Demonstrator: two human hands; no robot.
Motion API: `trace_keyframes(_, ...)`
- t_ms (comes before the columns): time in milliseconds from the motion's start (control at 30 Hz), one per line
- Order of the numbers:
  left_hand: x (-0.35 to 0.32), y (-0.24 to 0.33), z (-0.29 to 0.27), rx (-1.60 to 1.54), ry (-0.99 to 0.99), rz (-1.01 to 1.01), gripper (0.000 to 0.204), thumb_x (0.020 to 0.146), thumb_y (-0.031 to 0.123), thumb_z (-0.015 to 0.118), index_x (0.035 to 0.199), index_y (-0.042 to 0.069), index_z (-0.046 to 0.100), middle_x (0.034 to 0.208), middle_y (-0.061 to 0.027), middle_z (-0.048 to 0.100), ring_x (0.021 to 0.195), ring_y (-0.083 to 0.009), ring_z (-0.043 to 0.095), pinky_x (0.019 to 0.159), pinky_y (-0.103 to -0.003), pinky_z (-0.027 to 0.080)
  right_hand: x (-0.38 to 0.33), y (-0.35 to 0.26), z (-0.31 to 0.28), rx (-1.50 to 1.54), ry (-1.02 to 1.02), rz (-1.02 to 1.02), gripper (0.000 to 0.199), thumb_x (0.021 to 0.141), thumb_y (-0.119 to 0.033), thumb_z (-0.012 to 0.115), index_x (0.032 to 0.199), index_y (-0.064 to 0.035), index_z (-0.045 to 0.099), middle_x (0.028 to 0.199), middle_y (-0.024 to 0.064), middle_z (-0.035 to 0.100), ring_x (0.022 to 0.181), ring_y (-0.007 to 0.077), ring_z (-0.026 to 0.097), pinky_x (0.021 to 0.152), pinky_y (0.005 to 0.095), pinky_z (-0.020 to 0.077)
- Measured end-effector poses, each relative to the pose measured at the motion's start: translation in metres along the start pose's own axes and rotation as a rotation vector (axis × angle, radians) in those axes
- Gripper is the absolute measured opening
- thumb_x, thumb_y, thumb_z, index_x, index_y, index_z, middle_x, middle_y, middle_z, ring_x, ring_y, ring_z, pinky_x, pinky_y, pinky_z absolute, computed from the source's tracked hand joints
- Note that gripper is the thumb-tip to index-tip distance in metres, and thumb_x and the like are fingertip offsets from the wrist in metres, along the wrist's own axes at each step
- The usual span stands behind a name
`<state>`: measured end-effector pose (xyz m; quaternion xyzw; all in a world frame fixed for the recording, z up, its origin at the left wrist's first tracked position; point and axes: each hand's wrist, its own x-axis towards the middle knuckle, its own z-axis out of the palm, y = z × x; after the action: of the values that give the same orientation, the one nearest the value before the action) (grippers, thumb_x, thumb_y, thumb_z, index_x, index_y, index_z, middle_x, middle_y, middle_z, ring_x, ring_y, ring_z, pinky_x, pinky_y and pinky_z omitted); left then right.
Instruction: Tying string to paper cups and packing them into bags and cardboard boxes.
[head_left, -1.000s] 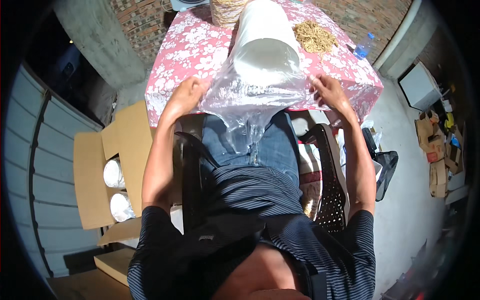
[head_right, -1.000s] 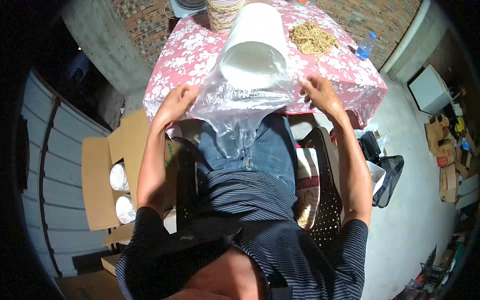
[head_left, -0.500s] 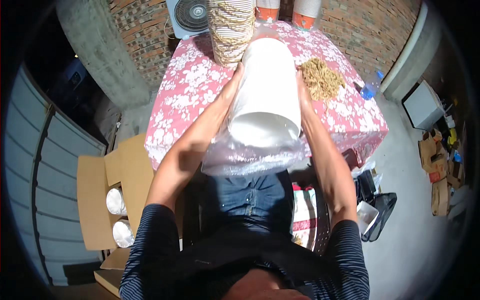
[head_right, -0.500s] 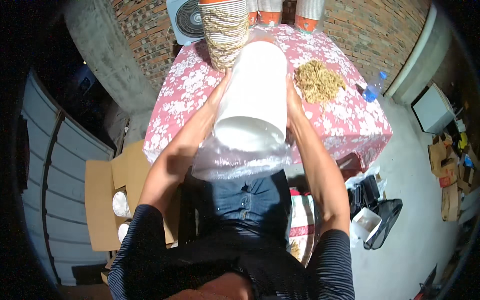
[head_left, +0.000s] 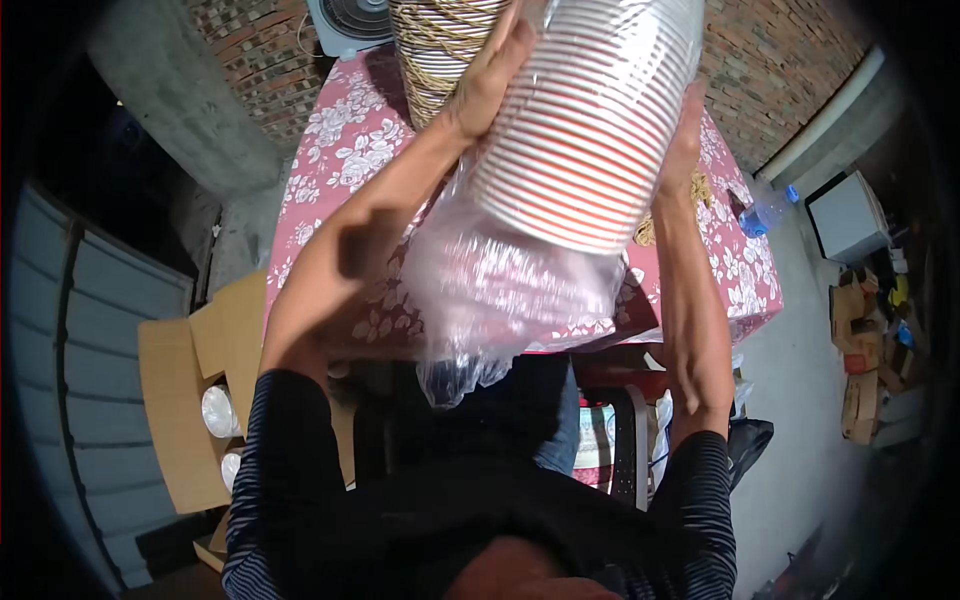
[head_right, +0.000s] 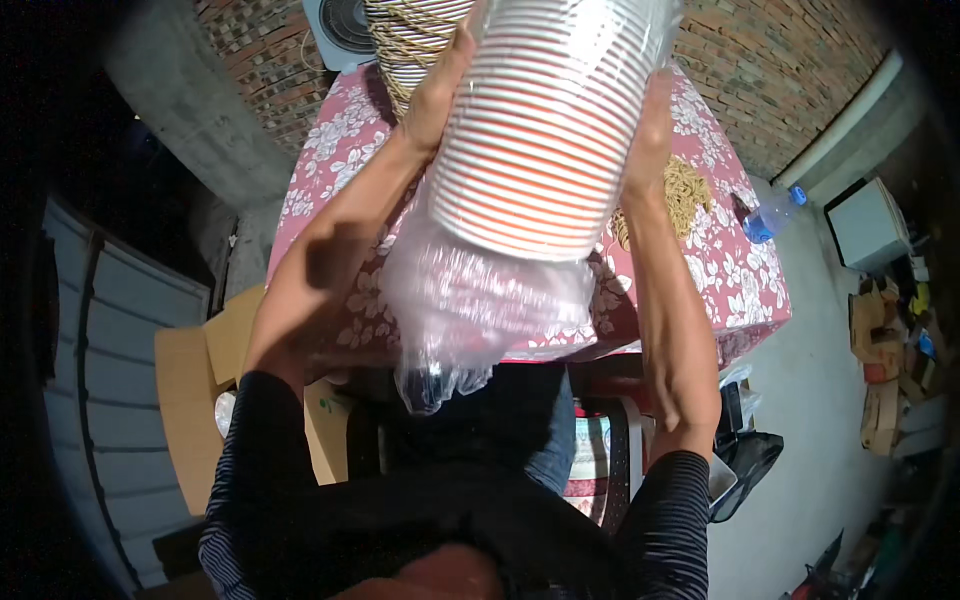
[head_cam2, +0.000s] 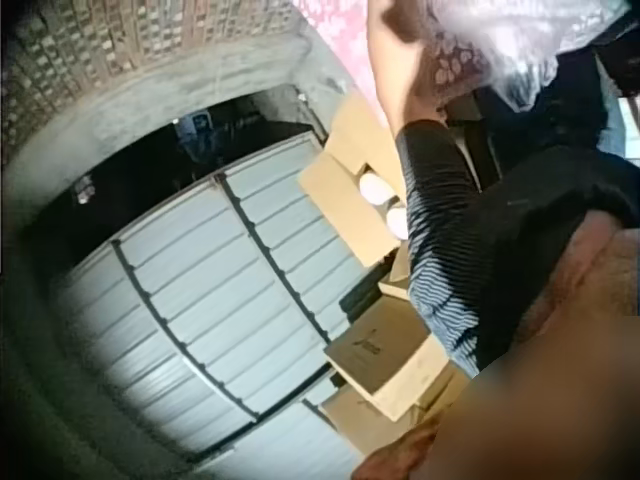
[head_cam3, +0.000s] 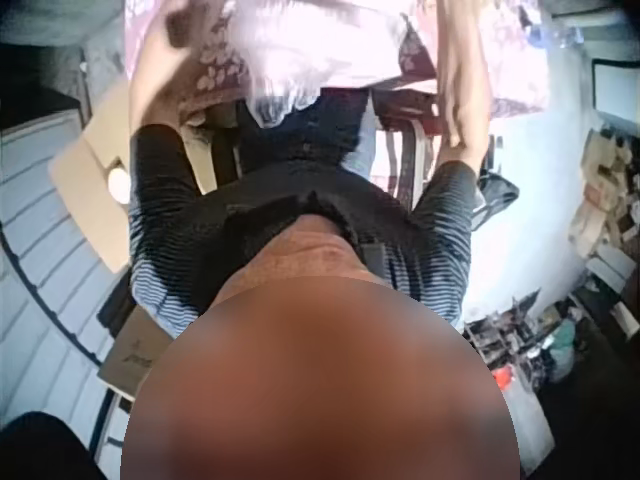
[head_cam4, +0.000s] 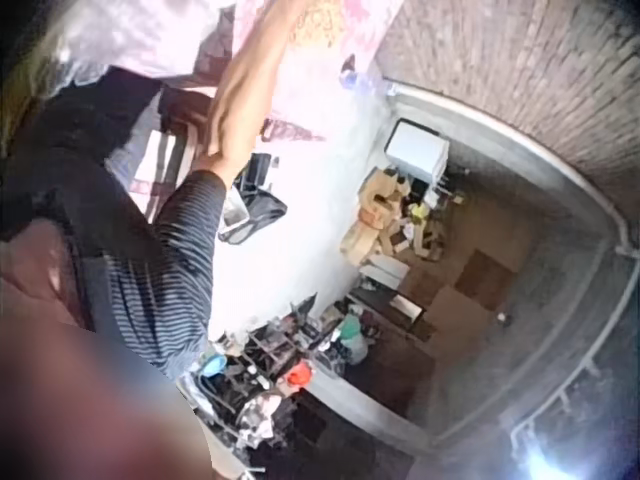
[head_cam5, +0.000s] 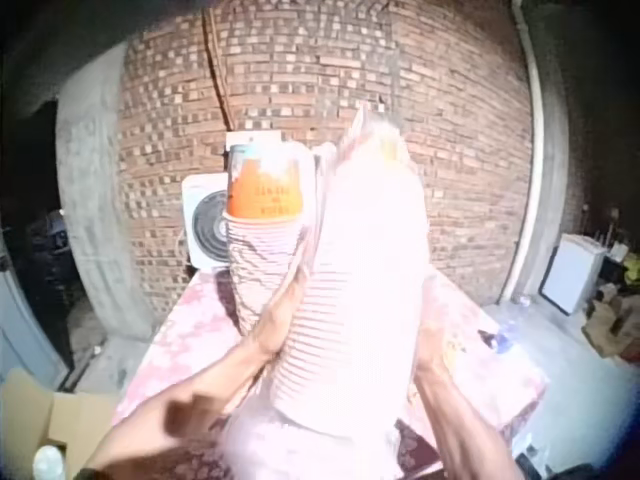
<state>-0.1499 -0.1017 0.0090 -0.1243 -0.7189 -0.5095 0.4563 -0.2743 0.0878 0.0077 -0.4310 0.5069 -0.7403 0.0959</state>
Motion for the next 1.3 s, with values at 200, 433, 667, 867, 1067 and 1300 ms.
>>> trace_keyframes(200,0.032,0.016,0.008,-0.093,0.103,0.104,0.070,0.109,0.040,0.044,0.161,0.000,0.022,0.150,-0.0112,0.041,0.135,-0.0190,0.038,0.116,-0.031,0.028,0.045,0.010,-0.006,-0.247,0.228,-0.412,0.074,0.108,-0.058,0.029,0.156,-0.0016,0.030,0.150,0.0224,0.048,0.135,0.0304,0.053,0.115,0.0436,0.0450)
trace_keyframes(433,-0.042,0.000,-0.017,-0.004,0.095,-0.144,0.077,0.109,0.058,0.033,0.154,-0.005,0.035,0.155,-0.0146,0.044,0.143,-0.0237,0.039,0.121,-0.035,0.028,-0.007,0.032,0.012,0.107,-0.010,-0.276,0.081,0.107,-0.059,0.036,0.162,-0.0036,0.016,0.164,0.0148,0.031,0.149,0.0272,0.034,0.123,0.0417,0.0284)
trace_keyframes(667,0.006,0.076,-0.021,-0.121,0.067,0.001,0.040,0.107,0.028,0.052,0.134,-0.002,0.056,0.134,-0.0074,0.057,0.126,-0.0169,0.050,0.109,-0.031,0.037,0.033,-0.059,0.015,-0.054,-0.118,-0.252,0.072,0.102,-0.058,0.053,0.143,0.0005,0.039,0.102,0.0018,0.059,0.089,0.0092,0.053,0.083,0.0273,0.0472)
trace_keyframes(867,0.065,0.135,-0.025,-0.101,-0.106,-0.006,0.051,0.105,0.041,0.058,0.134,-0.001,0.057,0.125,-0.0073,0.063,0.119,-0.0183,0.057,0.107,-0.033,0.042,0.090,-0.162,0.031,-0.425,-0.109,-0.445,0.067,0.101,-0.048,0.060,0.144,0.0032,0.053,0.136,0.0181,0.063,0.123,0.0221,0.058,0.106,0.0362,0.0431)
trace_keyframes(1067,0.106,0.130,-0.025,-0.043,0.007,0.186,0.035,0.102,0.017,0.059,0.131,-0.001,0.059,0.124,-0.0036,0.064,0.116,-0.0139,0.057,0.102,-0.030,0.045,0.131,-0.189,0.059,-0.205,-0.221,-0.278,0.026,0.099,-0.016,0.065,0.114,0.0035,0.072,0.104,0.0100,0.074,0.089,0.0152,0.068,0.081,0.0297,0.0537)
trace_keyframes(1300,0.126,0.185,-0.023,0.487,-0.037,0.298,0.057,0.092,0.034,0.075,0.132,-0.003,0.060,0.124,-0.0119,0.068,0.116,-0.0179,0.061,0.103,-0.032,0.046,0.215,-0.248,0.062,0.096,-0.231,-0.187,0.028,0.098,-0.020,0.048,0.092,-0.0025,0.069,0.084,0.0110,0.069,0.074,0.0222,0.063,0.067,0.0347,0.0516)
